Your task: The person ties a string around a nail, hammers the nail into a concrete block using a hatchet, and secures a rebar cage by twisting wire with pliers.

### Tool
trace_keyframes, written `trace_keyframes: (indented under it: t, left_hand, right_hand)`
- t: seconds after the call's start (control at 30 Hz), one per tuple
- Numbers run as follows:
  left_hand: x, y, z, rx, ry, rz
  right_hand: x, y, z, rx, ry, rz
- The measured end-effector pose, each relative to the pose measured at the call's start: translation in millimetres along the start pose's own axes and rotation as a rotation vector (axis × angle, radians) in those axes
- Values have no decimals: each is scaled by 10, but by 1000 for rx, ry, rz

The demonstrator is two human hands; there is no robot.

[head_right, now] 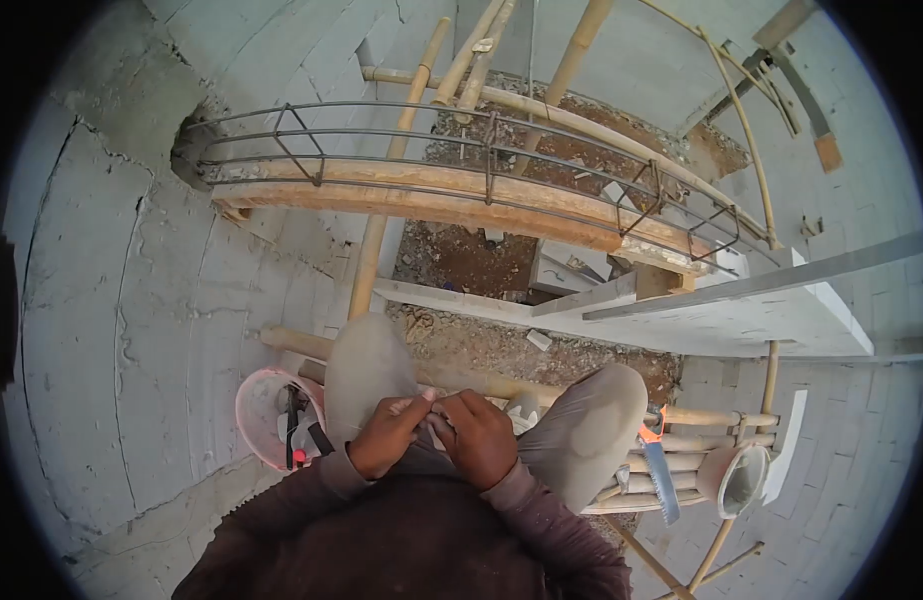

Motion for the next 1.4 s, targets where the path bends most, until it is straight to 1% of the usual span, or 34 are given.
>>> trace_keyframes:
  t: [0.07, 0.1, 0.13, 0.17, 0.2, 0.23, 0.33, 0.43, 0.47, 0.5, 0.53, 0.57, 0.63, 0.7, 0.77, 0.8, 0.9, 1.0, 1.07, 1.1, 1.2, 1.3, 1.4]
  left_hand:
    - [-23, 5, 22, 160, -23, -8]
    - [-43, -50, 6, 203, -31, -14]
    - [-98, -92, 16, 254, -65, -34]
    - [-185, -114, 87, 249, -64, -17]
    - [-201, -104, 103, 251, -99, -5]
    - [-165, -74, 83, 255, -161, 4]
    - [-304, -62, 222, 149, -134, 0]
    - [-768, 23, 452, 459, 302, -326]
    - [-1031, -45, 493, 494, 487, -288]
    - [-1346, -155, 507, 530, 668, -252]
    - [-1684, -238, 564, 452, 768, -221]
    - [-2043, -352, 648, 375, 863, -187]
    - [-2777, -796, 766, 176, 1031, -517]
    - [-3255, -1286, 820, -119, 1068, -675]
    - [-3695, -1977, 662, -283, 969, -915]
    - [-3767, -2238, 578, -367, 908, -1030]
    - [-3760, -2546, 358, -741, 788, -890]
    - [-3906, -2777, 82, -724, 380, -1368]
    - [-4008, -2911, -55, -745, 319, -1350]
    - [-4068, -2985, -75, -764, 299, -1334]
    - [-4370, -3456, -196, -814, 334, -1301]
    - [-4128, -3207, -137, -787, 385, -1384]
    - [-4137, -3156, -167, -859, 437, -1201]
  right_hand:
    - [88, -6, -5, 100, -9, -130]
    - [130, -7, 8, 80, -19, -126]
    - [212, -32, 8, 117, -61, -212]
    - [243, -36, 3, 166, -78, -276]
    - [224, -13, 7, 228, -70, -318]
    - [228, 46, 33, 329, -124, -428]
    - [77, 170, -4, 500, -62, -760]
    - [-274, 226, -149, 368, 84, -851]
    - [-387, 214, -181, 313, 148, -879]
    - [-503, 253, -173, 308, 179, -909]
    - [-609, 256, -181, 247, 207, -901]
    - [-674, 282, -170, 254, 286, -907]
    - [-756, 286, -156, 225, 233, -853]
    - [-770, 310, -118, 219, 181, -815]
    - [-716, 222, -135, 233, 120, -800]
    - [-703, 183, -130, 244, 88, -788]
    - [-686, 148, -112, 254, 96, -767]
    - [-701, 50, -62, 294, 127, -759]
    - [-698, -18, -34, 315, 106, -781]
    - [-680, -39, -25, 323, 100, -773]
    - [-606, -35, 17, 340, 60, -772]
    - [-529, -94, 3, 362, 28, -787]
    - [-503, -107, -18, 348, 9, -772]
Point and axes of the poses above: each hand's wrist, its own z-axis away from the middle knuckle, its own x-axis out of the palm, y = z × x, the point moved 3 cm from there along -z, towards the middle knuckle
